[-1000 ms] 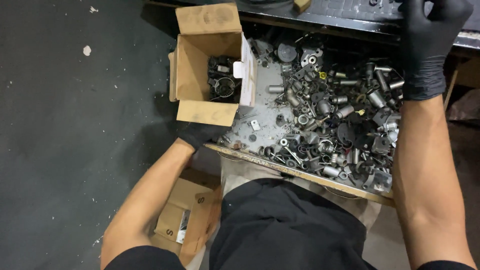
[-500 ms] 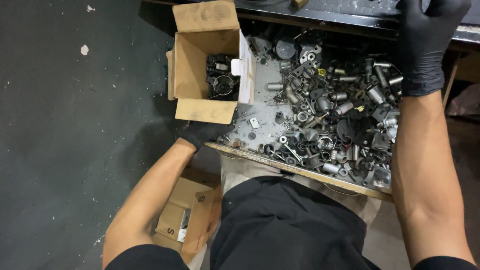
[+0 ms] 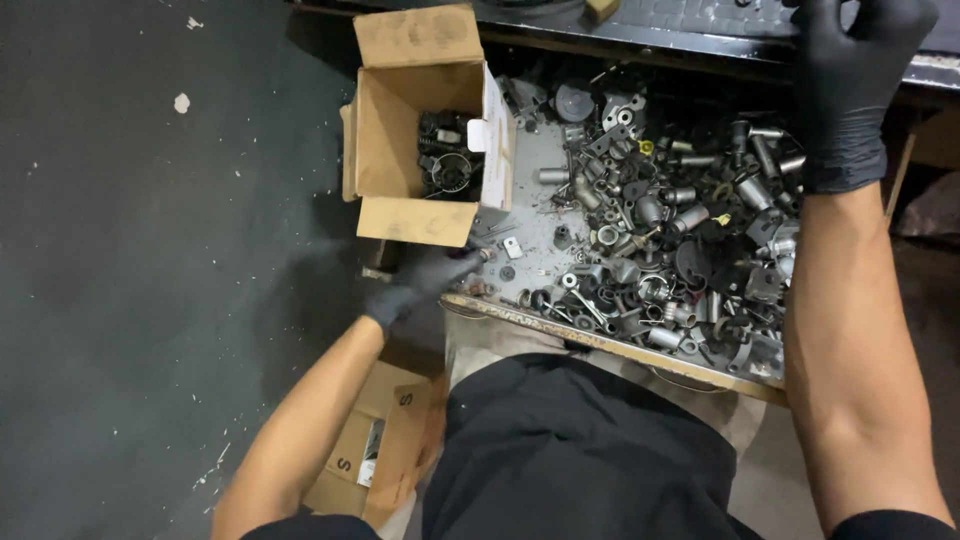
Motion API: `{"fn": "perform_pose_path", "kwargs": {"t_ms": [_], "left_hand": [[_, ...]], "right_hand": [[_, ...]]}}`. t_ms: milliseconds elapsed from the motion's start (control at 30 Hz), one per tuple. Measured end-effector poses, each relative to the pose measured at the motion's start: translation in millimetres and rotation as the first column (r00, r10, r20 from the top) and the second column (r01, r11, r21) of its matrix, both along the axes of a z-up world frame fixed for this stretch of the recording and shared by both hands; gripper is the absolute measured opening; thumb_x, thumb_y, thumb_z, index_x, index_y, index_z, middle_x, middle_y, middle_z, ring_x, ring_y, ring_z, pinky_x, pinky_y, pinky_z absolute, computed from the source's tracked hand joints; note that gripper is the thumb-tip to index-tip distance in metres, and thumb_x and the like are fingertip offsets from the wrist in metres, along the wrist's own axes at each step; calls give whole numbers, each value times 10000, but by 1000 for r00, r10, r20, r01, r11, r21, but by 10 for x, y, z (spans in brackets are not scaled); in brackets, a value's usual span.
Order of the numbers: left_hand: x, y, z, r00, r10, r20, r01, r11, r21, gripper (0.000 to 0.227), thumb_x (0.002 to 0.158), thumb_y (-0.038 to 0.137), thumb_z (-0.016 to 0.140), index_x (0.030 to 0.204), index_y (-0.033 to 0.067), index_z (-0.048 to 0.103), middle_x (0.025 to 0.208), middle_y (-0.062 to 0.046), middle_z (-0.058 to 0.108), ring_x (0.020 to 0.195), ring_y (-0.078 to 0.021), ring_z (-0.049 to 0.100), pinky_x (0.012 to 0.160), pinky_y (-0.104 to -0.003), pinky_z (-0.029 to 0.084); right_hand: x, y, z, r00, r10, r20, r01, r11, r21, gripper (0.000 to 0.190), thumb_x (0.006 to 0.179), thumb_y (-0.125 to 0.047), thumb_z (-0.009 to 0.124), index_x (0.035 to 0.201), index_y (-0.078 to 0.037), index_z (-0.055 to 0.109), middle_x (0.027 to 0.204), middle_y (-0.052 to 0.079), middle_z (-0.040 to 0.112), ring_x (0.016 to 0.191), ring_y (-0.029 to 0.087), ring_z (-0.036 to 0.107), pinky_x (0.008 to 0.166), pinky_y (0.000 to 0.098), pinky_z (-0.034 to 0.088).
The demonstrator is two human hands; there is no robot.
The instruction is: The person sorts through a drawer full of mixed metal hardware, picking up various small parts like nuts, bolts, and washers. They place some items into a cardboard box and others onto a workbench, occasionally wiping parts with a cloth.
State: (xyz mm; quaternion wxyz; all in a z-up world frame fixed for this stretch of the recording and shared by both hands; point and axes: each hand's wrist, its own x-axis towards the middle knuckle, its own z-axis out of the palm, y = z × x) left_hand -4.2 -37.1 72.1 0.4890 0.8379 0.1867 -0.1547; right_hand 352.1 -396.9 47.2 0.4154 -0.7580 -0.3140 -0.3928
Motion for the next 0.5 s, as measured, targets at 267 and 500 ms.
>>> {"fn": "perform_pose_path", "kwargs": {"t_ms": [267,500], "left_hand": [[-54,-520,0,963,269,31,-228,867,-444,159,931,150,713,1042,50,770,722,-140,750,531,-169,651,540,-242,468],[54,-776,131,920,387,60,-280,756,-591,194,922,119,752,1064,-13,754,703,-153,726,518,-111,632,499,-195,472]], "right_hand": [[-2175,758,1132,326,460,-826,-620,763,181,446,834,-27,762,1273,-4,682,1209,256,712,1220,424,627,1090,545,449],[-2576,1074,711,463,416,-783,-563,820,102,149,889,-243,816,969,-131,760,824,107,787,816,322,775,736,434,578]]}}
